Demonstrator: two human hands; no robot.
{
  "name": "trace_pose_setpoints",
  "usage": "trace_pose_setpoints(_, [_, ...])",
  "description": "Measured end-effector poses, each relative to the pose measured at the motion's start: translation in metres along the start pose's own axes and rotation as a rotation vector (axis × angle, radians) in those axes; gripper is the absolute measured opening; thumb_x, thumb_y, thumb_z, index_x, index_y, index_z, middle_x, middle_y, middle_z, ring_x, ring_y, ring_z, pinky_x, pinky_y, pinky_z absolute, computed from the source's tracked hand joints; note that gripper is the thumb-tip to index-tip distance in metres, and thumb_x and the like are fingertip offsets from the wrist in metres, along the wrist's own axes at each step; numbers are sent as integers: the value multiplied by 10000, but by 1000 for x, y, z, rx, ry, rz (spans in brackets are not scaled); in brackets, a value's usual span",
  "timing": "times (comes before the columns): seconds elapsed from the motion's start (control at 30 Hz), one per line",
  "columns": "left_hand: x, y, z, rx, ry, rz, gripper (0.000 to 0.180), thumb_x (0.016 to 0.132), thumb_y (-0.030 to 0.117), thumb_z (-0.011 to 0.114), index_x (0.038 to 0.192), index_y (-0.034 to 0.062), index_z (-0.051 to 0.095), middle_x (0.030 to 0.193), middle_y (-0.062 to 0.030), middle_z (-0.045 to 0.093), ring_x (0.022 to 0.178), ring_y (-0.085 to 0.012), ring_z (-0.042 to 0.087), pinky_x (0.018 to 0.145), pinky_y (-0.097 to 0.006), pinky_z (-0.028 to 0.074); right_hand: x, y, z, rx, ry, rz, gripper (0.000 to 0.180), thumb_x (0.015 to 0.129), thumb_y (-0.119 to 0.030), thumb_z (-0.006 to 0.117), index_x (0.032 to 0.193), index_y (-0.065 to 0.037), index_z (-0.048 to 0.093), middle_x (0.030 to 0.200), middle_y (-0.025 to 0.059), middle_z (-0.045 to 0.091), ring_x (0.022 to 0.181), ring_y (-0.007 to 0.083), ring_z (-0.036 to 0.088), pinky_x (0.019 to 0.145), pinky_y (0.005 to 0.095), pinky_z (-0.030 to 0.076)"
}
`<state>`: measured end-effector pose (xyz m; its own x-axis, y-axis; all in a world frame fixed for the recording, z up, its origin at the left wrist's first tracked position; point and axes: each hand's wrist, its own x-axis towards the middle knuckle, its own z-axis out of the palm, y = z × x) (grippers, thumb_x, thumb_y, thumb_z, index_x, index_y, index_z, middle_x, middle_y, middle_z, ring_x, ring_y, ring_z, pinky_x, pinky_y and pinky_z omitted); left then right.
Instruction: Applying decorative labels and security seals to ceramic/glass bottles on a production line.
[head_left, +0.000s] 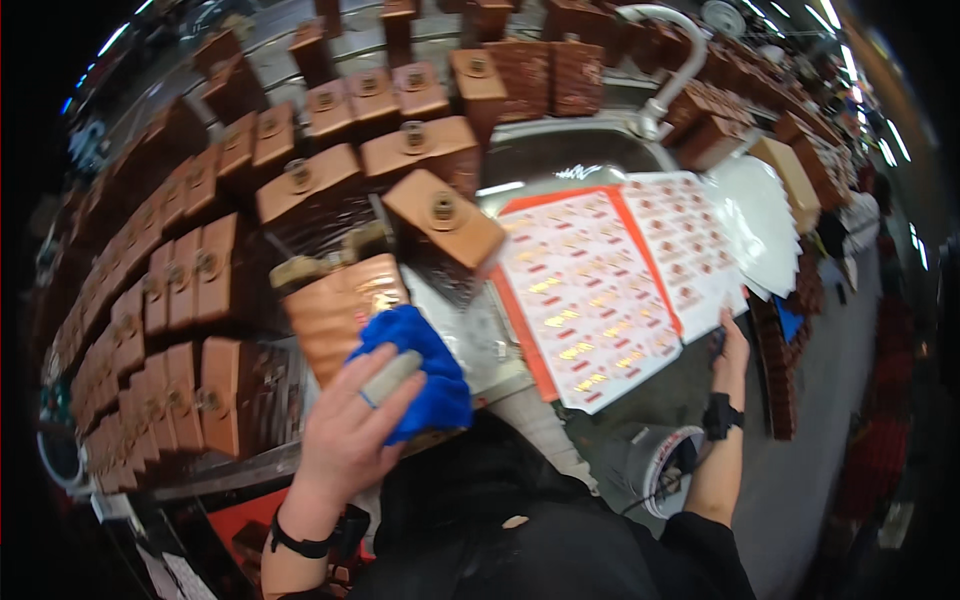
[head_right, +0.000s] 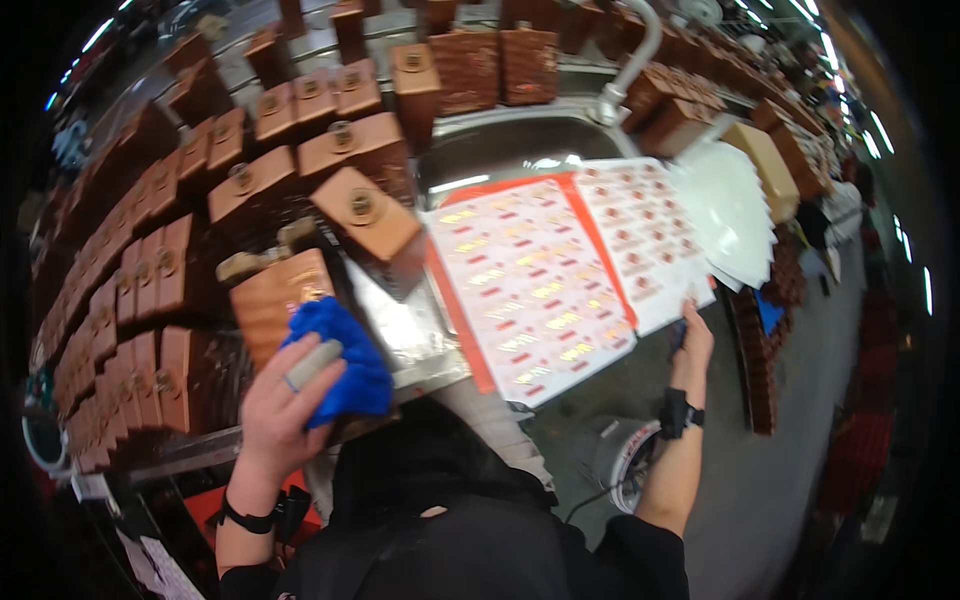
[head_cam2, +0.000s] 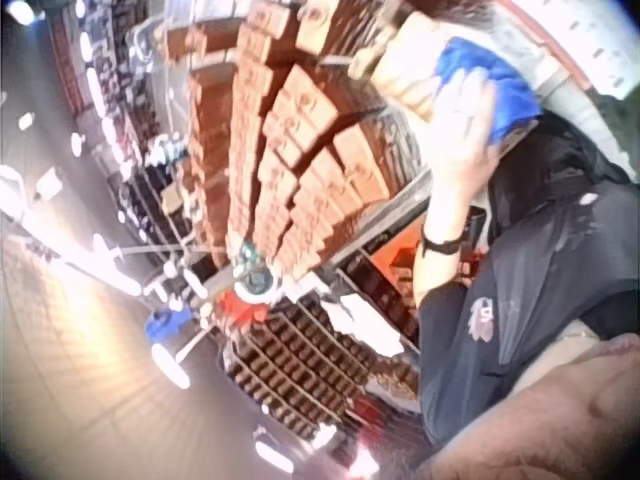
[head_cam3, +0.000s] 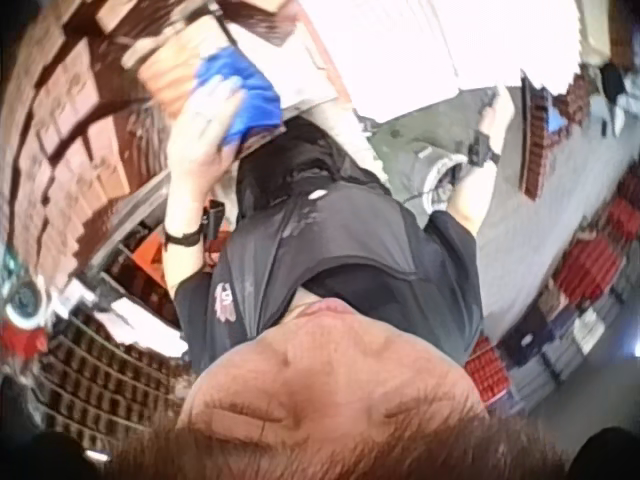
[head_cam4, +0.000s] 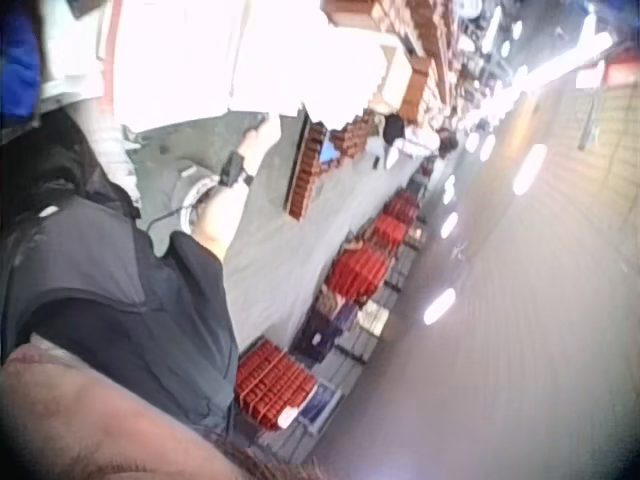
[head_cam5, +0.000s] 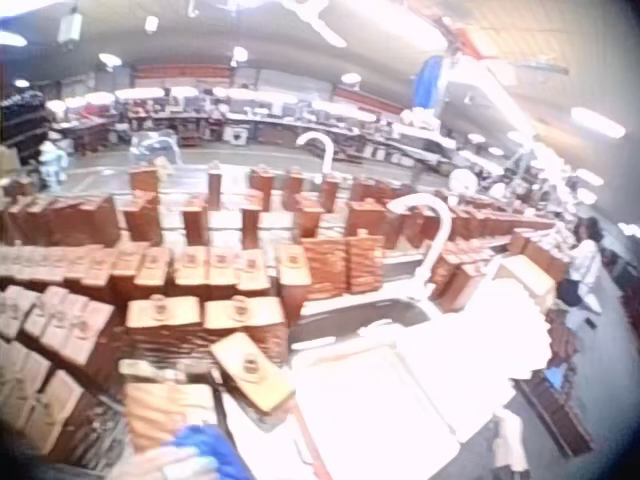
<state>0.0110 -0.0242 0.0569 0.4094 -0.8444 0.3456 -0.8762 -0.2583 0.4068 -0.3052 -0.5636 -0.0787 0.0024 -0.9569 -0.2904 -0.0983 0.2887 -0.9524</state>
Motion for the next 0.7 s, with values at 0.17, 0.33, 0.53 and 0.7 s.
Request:
trace_pose_setpoints(0.17, [0, 4, 0, 46, 140, -31, 498, 730, 36, 693, 1228, 49, 686, 1297, -163, 663, 1299, -388, 571, 1093, -510, 463, 17, 6, -28, 111, -25, -127, 229, 892, -171, 778, 1046, -4, 749, 856, 39, 725, 755, 120, 649, 683, 254, 487])
trace_pose_setpoints(0.33, [29, -5, 3, 53, 154, -142, 580, 743, 27, 734, 1311, 49, 621, 1375, -157, 613, 1362, -382, 510, 1127, -516, 426, 6, -9, -49, -173, 6, -340, 261, 933, -139, 746, 1127, 35, 727, 952, 51, 734, 854, 99, 646, 811, 226, 457])
trace_pose_setpoints(0.53, [14, -12, 3, -86, 65, -19, 558, 673, 74, 805, 1208, 60, 645, 1337, -111, 638, 1325, -346, 545, 1103, -498, 450, -57, -60, 3, -269, -125, -618, 214, 958, -105, 716, 1122, 33, 714, 962, 43, 717, 860, 90, 645, 794, 221, 479])
trace_pose_setpoints(0.7, [-34, -9, 6, 34, 223, 50, 451, 697, 180, 804, 1116, 66, 684, 1174, -106, 692, 1117, -299, 626, 974, -488, 517, -130, -85, 71, -373, -336, -738, 164, 958, -57, 700, 1094, 35, 714, 959, 23, 705, 846, 63, 618, 769, 202, 468])
